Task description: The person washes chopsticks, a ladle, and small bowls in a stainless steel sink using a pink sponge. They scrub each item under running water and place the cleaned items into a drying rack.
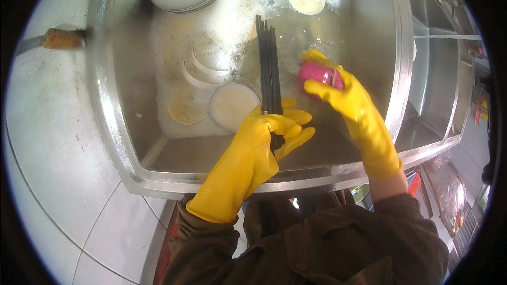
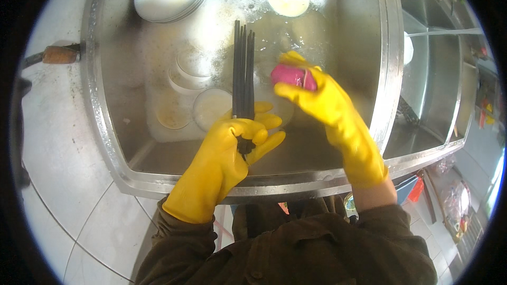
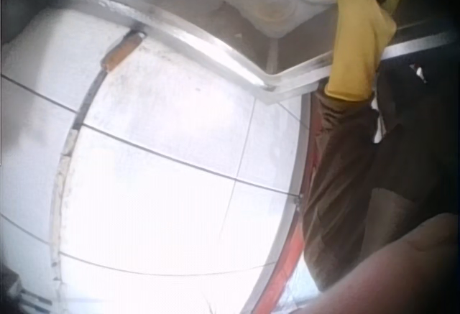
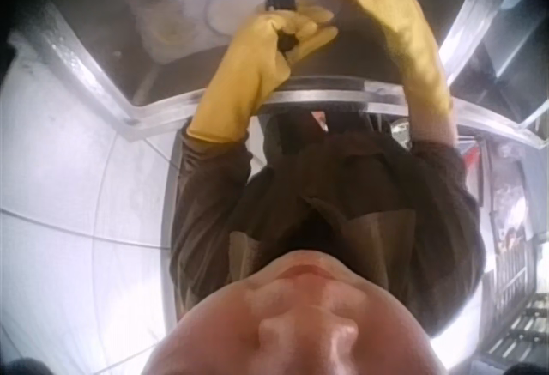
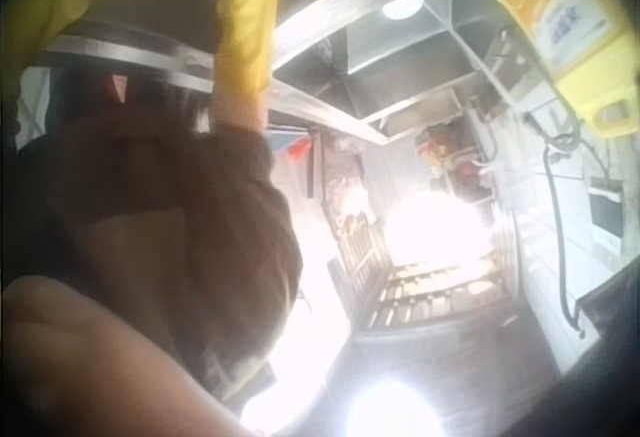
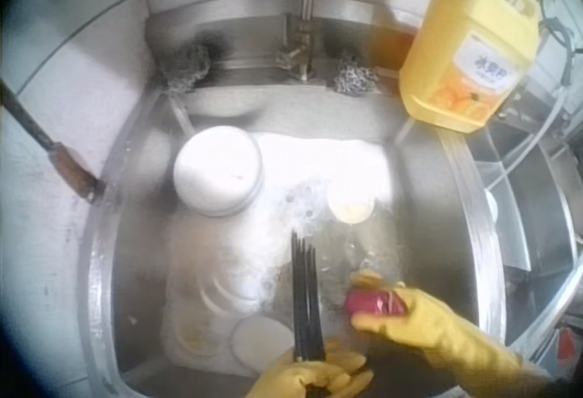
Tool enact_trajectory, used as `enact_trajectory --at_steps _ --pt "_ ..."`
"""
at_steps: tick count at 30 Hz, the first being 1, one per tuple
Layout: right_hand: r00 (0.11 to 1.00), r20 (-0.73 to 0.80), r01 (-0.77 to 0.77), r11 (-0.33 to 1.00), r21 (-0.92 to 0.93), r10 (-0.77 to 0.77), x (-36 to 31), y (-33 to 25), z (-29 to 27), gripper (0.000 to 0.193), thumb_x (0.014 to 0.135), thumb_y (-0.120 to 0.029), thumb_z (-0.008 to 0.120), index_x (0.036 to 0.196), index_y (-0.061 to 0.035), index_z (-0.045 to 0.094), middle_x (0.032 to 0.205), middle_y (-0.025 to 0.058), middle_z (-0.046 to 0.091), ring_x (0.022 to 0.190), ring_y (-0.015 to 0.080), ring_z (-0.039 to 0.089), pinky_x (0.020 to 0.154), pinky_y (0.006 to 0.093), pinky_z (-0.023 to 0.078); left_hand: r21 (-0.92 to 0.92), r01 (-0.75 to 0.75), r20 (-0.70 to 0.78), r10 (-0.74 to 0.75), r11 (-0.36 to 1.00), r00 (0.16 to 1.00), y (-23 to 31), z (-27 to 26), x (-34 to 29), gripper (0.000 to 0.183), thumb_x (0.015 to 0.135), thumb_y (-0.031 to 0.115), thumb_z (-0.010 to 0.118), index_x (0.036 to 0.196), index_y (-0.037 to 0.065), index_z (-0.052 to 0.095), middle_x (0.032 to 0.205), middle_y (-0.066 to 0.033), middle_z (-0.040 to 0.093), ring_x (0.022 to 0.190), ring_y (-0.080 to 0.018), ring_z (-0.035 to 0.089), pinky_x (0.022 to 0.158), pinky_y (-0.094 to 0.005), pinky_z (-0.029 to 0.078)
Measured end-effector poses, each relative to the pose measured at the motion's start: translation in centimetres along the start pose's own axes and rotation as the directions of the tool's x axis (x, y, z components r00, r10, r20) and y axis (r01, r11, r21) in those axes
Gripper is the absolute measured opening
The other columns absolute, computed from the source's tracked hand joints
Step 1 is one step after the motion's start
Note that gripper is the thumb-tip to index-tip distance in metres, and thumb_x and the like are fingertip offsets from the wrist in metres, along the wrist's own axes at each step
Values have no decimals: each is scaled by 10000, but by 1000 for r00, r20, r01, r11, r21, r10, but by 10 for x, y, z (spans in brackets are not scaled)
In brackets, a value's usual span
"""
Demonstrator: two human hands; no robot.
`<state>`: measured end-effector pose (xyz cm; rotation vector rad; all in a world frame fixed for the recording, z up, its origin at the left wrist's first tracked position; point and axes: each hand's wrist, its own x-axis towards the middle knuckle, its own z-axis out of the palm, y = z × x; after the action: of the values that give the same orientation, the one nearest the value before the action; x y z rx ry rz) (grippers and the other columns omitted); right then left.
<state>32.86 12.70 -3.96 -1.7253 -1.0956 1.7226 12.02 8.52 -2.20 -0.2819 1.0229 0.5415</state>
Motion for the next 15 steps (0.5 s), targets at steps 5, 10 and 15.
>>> enact_trajectory --at_steps 5,10,15 --pt "738 271 665 733 -142 -618 -20 -23 42 385 791 -159 816 1121 19 728 1369 219 637 1386 393 516 1165 457 383 26 -57 78 55 998 995 -2 -1 12 406 919 17 503 1324 9 528 1269 -176 624 1109 -285 634 939 -448 588" --pt "692 214 633 437 -639 -690 36 -12 71 457 833 -324 798 1118 23 715 1234 250 676 1244 458 582 1076 562 427 348 -35 50 19 937 999 0 -1 -4 539 738 37 537 1273 -34 540 983 -184 652 666 -259 589 618 -452 589" --pt "813 -145 264 580 -770 -563 73 -33 31 557 890 -376 777 1271 4 632 1155 236 670 1074 412 651 923 467 534 435 28 114 -85 900 990 4 5 -10 586 586 15 541 1159 -78 620 823 -185 614 460 -206 477 388 -387 526"
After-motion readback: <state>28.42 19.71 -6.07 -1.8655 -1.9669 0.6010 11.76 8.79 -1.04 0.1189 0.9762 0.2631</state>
